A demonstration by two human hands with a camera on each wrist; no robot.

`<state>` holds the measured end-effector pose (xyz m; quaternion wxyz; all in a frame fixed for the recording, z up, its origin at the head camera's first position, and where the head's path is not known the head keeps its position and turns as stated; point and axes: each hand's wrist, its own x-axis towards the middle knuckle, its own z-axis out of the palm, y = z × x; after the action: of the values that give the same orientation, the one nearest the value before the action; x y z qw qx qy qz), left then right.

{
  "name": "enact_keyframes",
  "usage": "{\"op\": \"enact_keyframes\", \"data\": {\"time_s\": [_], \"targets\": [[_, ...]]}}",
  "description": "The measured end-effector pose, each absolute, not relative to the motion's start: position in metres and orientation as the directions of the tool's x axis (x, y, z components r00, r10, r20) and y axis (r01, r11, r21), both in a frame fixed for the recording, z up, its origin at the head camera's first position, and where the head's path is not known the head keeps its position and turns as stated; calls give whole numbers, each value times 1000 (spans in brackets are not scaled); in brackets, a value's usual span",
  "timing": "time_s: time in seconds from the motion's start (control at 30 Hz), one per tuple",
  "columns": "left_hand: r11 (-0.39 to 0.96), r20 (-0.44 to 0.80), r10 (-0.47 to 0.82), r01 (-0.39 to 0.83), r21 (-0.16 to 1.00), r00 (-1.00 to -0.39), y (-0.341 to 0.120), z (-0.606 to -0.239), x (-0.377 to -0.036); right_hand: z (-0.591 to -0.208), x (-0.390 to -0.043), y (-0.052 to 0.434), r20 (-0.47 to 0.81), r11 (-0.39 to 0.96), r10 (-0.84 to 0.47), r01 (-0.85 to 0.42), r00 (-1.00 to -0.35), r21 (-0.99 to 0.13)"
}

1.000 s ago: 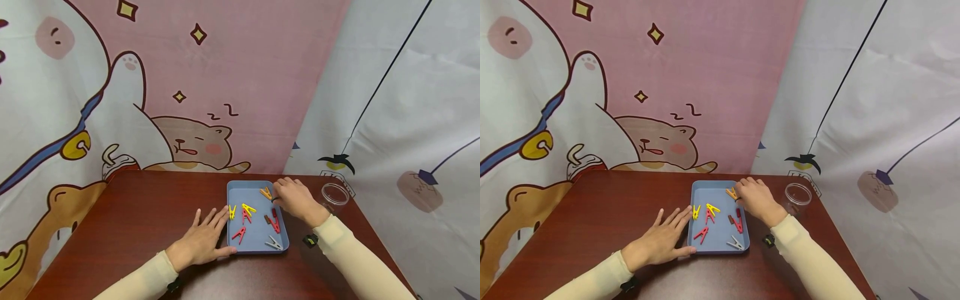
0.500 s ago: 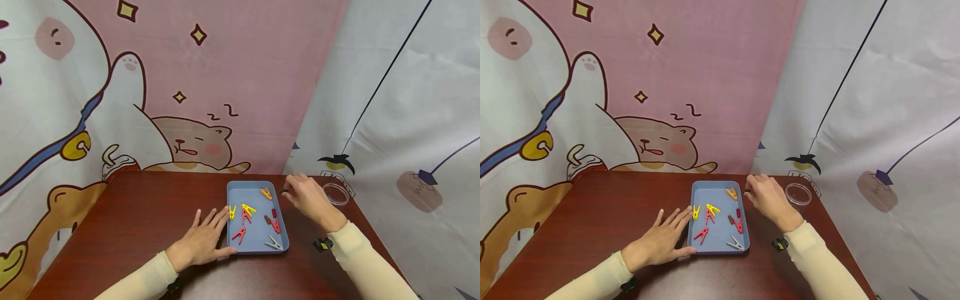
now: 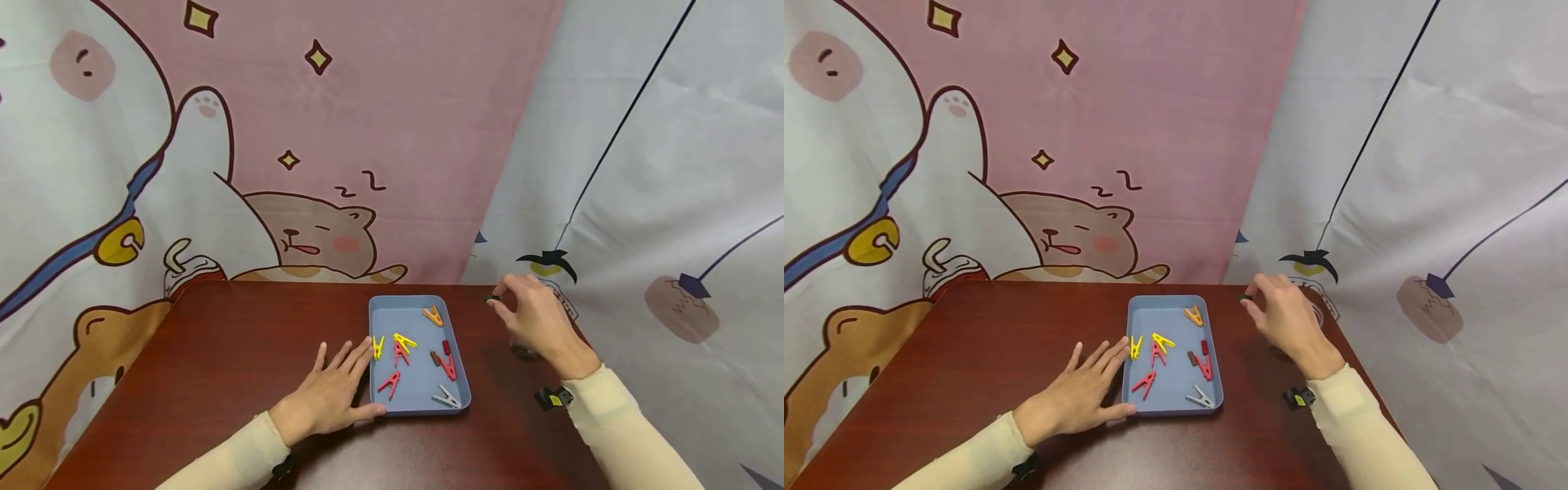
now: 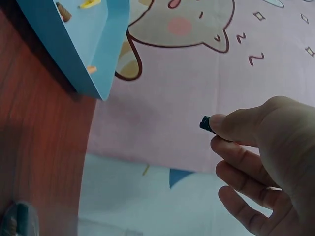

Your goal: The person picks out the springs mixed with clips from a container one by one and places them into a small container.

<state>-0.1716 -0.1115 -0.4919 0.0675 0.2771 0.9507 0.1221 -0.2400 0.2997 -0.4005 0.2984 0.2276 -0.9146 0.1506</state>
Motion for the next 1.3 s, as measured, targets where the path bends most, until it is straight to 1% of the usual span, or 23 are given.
{"op": "enact_keyframes", "data": {"time_s": [0.2,0.4,0.5,0.63,0.8,0.93,1.3], "targets": [[819,-65,539,505,273,-840,-112,-494,-172,-394,-238,318,626,870,-250,-455,-739,-189],[819,-57,539,507,267,-840,-113,-493,-172,-395,-239,335,654,879,-211,-433,-726,-198],[819,-57,538,506,270,-841,-113,-494,-173,-397,-239,342,652,886,-192,-415,-733,-206],[818,-59,540,506,275,-840,-113,-494,-174,-399,-239,351,617,899,-153,-368,-772,-237],[815,-61,543,508,278,-838,-114,-495,-174,-402,-240,362,542,920,-100,-285,-834,-269],[813,-62,545,508,285,-836,-114,-496,-174,-406,-241,368,488,929,-78,-240,-869,-280],[815,-61,545,511,273,-836,-114,-495,-174,-422,-243,377,424,940,-63,-196,-904,-279]]}}
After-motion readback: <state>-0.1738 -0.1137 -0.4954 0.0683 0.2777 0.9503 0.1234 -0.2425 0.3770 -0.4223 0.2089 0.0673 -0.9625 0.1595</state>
